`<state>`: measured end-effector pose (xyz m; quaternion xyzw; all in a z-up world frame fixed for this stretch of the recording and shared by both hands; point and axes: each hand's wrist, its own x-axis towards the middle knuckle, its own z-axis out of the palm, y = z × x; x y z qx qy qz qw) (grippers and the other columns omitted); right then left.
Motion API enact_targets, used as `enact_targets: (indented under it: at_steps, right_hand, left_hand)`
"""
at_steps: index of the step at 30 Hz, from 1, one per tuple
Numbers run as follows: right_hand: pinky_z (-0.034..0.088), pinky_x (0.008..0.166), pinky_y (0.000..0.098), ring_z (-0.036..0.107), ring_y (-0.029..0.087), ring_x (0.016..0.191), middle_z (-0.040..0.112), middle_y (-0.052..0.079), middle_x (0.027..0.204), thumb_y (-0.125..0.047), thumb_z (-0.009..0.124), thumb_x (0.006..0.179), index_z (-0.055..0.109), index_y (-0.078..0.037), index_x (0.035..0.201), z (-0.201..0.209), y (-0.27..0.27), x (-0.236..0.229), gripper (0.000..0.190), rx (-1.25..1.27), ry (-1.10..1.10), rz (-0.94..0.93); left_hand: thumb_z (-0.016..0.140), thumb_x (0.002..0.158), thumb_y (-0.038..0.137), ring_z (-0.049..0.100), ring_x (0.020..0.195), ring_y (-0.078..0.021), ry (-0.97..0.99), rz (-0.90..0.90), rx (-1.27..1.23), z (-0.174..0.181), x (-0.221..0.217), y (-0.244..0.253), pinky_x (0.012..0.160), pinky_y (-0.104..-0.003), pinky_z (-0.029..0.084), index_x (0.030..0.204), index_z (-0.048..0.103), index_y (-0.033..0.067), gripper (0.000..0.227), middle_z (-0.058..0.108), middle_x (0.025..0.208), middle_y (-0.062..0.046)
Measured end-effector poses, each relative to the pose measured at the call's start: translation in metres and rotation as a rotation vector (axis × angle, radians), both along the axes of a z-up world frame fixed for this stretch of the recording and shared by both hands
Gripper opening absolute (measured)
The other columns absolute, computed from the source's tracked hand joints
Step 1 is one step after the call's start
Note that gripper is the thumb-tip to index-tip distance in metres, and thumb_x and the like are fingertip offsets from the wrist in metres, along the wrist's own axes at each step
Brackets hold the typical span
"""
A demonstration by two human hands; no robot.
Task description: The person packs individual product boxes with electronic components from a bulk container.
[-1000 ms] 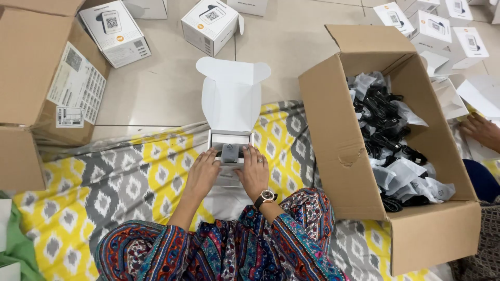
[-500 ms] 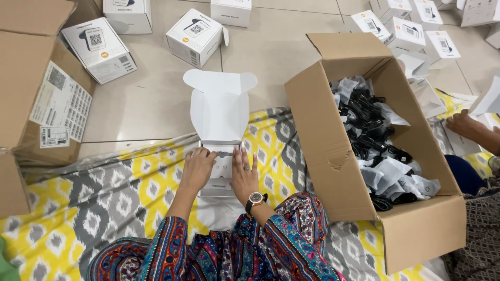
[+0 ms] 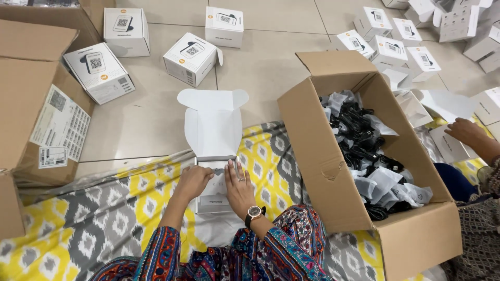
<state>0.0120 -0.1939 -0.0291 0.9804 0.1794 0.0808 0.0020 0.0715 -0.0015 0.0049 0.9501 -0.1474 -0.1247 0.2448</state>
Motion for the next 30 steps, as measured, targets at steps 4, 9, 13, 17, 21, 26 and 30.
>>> enact_targets:
  at_steps: [4, 9, 13, 17, 21, 26, 30]
  right_hand:
    - [0.013, 0.124, 0.059, 0.019, 0.038, 0.155, 0.023, 0.022, 0.164, -0.029, 0.078, 0.079, 0.026, 0.005, 0.158, 0.003, -0.001, -0.005, 0.1, 0.084, 0.0, -0.016]
    - [0.013, 0.126, 0.0603, 0.022, 0.027, 0.155, 0.028, 0.012, 0.163, -0.04, 0.078, 0.085, 0.031, -0.008, 0.158, -0.014, -0.009, -0.013, 0.093, 0.106, -0.096, 0.018]
    - [0.012, 0.123, 0.0602, 0.019, 0.027, 0.155, 0.027, 0.01, 0.165, -0.04, 0.079, 0.081, 0.031, -0.006, 0.158, 0.006, 0.0, -0.007, 0.096, 0.013, 0.039, -0.008]
    - [0.01, 0.124, 0.058, 0.014, 0.029, 0.157, 0.022, 0.015, 0.168, -0.037, 0.077, 0.078, 0.03, -0.004, 0.158, 0.012, -0.001, -0.003, 0.098, -0.026, 0.074, -0.007]
    - [0.01, 0.124, 0.0559, 0.013, 0.028, 0.158, 0.022, 0.015, 0.169, -0.026, 0.068, 0.085, 0.029, -0.002, 0.158, 0.009, 0.002, -0.004, 0.087, -0.135, -0.024, -0.025]
    - [0.01, 0.124, 0.0565, 0.013, 0.033, 0.157, 0.02, 0.02, 0.167, -0.021, 0.064, 0.088, 0.024, 0.004, 0.158, -0.002, 0.0, -0.008, 0.084, -0.189, -0.093, -0.131]
    - [0.01, 0.122, 0.059, 0.012, 0.041, 0.154, 0.014, 0.03, 0.163, -0.029, 0.074, 0.081, 0.02, 0.007, 0.155, 0.012, 0.0, -0.008, 0.098, 0.216, 0.104, -0.133]
  left_hand:
    - [0.057, 0.097, 0.031, 0.065, 0.109, -0.0298, -0.038, 0.028, -0.081, 0.005, 0.003, -0.003, 0.106, -0.054, 0.04, 0.104, 0.077, 0.0149, 0.026, 0.075, 0.102, -0.009]
    - [0.058, 0.096, 0.028, 0.062, 0.115, -0.0258, -0.109, 0.053, 0.01, 0.005, -0.002, -0.013, 0.11, -0.057, 0.035, 0.11, 0.075, 0.0155, 0.025, 0.074, 0.11, -0.007]
    - [0.062, 0.094, 0.021, 0.059, 0.125, -0.0243, -0.338, -0.038, 0.222, 0.001, -0.023, -0.029, 0.118, -0.058, 0.03, 0.118, 0.07, 0.0137, 0.026, 0.068, 0.123, -0.007]
    - [0.067, 0.08, 0.017, 0.048, 0.138, -0.0273, -0.455, -0.112, 0.372, 0.019, -0.043, -0.045, 0.118, -0.061, 0.021, 0.137, 0.053, 0.0015, 0.06, 0.056, 0.142, -0.014]
    - [0.072, 0.074, 0.021, 0.04, 0.146, -0.0294, -0.467, -0.103, 0.522, -0.006, -0.052, -0.044, 0.12, -0.061, 0.016, 0.153, 0.038, -0.0029, 0.089, 0.047, 0.153, -0.018]
    - [0.074, 0.076, 0.02, 0.037, 0.146, -0.0291, -0.353, -0.152, 0.478, 0.032, -0.045, -0.041, 0.121, -0.063, 0.012, 0.152, 0.037, -0.0034, 0.089, 0.044, 0.154, -0.019]
    - [0.072, 0.074, 0.016, 0.034, 0.148, -0.0301, -0.222, -0.19, 0.417, 0.038, -0.034, -0.035, 0.117, -0.066, 0.011, 0.15, 0.04, 0.0032, 0.084, 0.038, 0.158, -0.019]
